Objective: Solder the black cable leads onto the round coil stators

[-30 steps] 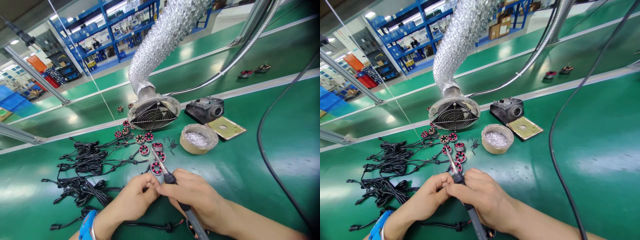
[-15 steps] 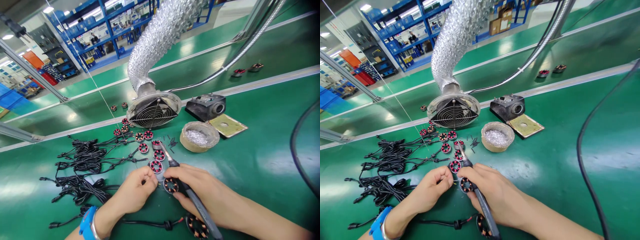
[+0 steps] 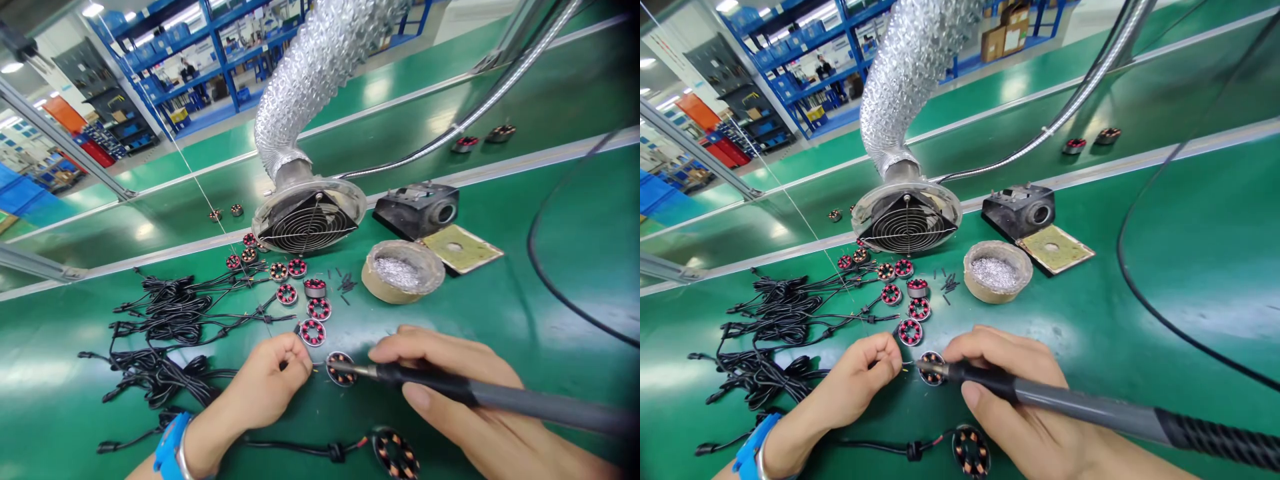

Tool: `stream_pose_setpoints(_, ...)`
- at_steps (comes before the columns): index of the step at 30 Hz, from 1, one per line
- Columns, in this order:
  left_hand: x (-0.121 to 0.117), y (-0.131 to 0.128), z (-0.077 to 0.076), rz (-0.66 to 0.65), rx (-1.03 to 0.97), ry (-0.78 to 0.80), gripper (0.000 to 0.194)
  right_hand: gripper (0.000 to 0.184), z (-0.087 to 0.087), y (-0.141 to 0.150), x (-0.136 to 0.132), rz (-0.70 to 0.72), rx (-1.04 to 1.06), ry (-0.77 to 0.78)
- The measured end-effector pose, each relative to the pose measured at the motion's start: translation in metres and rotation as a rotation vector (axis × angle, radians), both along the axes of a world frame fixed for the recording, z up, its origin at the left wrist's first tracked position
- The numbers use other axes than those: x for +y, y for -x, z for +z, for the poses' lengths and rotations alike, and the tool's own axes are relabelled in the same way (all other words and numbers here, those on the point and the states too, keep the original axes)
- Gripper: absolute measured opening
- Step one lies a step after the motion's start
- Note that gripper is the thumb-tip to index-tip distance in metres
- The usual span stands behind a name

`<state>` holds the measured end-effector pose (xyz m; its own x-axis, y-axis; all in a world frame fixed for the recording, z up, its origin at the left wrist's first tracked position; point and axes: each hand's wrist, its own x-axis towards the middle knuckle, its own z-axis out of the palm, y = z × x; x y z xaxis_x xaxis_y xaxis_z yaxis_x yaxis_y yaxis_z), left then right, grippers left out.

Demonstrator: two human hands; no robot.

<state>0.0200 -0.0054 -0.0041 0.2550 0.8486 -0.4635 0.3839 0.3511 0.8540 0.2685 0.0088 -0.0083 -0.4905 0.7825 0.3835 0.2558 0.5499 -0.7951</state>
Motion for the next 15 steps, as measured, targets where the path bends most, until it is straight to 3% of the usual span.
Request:
stream_pose_setpoints(4, -0.0002, -0.0001, -0.0005, -0.009, 0.008, -0.001, 0.015, 0.019, -0.0046, 0.0033, 0.0009, 0.005, 0.013, 0.031)
stream_pose_setpoints(15, -0.0005, -0.0015, 0.0017, -0.007, 0.021, 0.005, 0.016, 0.019, -0.0012, 0.0044, -0.0001, 0.043, 0.011, 0.047)
